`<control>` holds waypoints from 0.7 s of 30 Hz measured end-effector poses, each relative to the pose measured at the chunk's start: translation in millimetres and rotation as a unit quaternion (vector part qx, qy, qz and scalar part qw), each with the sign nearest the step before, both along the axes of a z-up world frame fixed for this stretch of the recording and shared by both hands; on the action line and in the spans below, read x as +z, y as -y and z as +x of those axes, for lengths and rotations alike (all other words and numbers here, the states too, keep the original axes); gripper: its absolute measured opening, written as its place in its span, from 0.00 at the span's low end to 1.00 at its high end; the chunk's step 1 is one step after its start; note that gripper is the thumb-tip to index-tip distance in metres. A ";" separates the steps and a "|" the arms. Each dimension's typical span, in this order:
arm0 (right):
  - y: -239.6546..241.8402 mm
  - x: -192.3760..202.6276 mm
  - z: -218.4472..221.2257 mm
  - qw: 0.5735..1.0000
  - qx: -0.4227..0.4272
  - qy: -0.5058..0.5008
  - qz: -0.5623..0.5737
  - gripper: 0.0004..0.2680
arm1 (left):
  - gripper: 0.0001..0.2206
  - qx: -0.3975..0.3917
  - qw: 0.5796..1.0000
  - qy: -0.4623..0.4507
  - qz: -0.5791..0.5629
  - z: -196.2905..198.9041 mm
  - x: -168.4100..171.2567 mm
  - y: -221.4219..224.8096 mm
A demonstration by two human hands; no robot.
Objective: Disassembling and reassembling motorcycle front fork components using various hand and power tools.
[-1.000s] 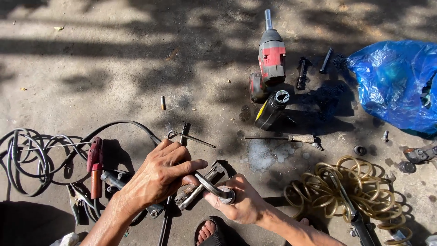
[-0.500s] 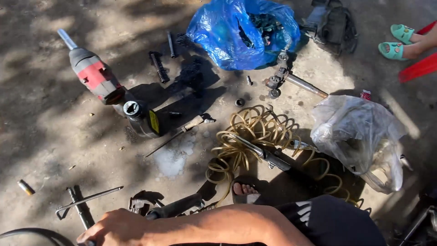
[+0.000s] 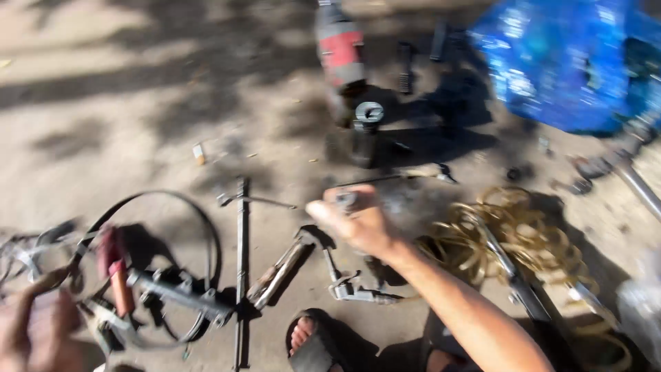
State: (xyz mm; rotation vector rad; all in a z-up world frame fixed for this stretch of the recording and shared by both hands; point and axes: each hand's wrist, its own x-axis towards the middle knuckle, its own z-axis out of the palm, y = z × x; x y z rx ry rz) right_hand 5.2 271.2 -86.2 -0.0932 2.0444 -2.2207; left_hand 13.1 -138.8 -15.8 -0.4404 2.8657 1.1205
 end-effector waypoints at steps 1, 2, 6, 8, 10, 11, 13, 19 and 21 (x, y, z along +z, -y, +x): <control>-7.6 9.1 -14.4 0.997 -0.027 0.028 0.065 0.17 | 0.18 0.070 0.998 0.001 -0.003 47.3 -15.0 -14.0; -5.3 6.5 -10.1 0.998 0.019 0.020 0.056 0.17 | 0.18 0.116 0.993 -0.004 -0.012 58.4 -53.4 -18.9; -5.9 -1.5 -7.4 0.998 0.018 0.052 -0.041 0.15 | 0.19 0.038 0.959 0.222 0.174 122.3 -186.4 -59.6; -7.8 -13.4 -4.3 0.996 0.048 0.057 -0.051 0.14 | 0.17 0.015 0.959 0.228 0.168 151.3 -235.3 -74.6; -16.9 -34.0 0.5 0.998 0.048 0.036 -0.011 0.12 | 0.20 0.000 0.962 0.244 0.123 172.0 -261.0 -91.4; -11.6 -49.7 0.8 0.997 0.063 0.035 -0.012 0.12 | 0.20 0.015 0.962 0.241 0.125 183.8 -277.1 -92.3; -11.8 -78.2 3.5 0.993 0.082 0.078 -0.034 0.14 | 0.20 0.009 0.984 0.178 0.018 197.0 -310.4 -100.2; 23.3 -74.7 7.7 0.959 -0.116 0.254 -0.049 0.17 | 0.24 -0.016 0.996 0.040 0.076 173.7 -283.3 -108.6; 18.3 -51.1 25.6 0.975 -0.153 0.158 0.017 0.18 | 0.33 -0.074 0.981 0.051 0.174 148.4 -254.8 -154.3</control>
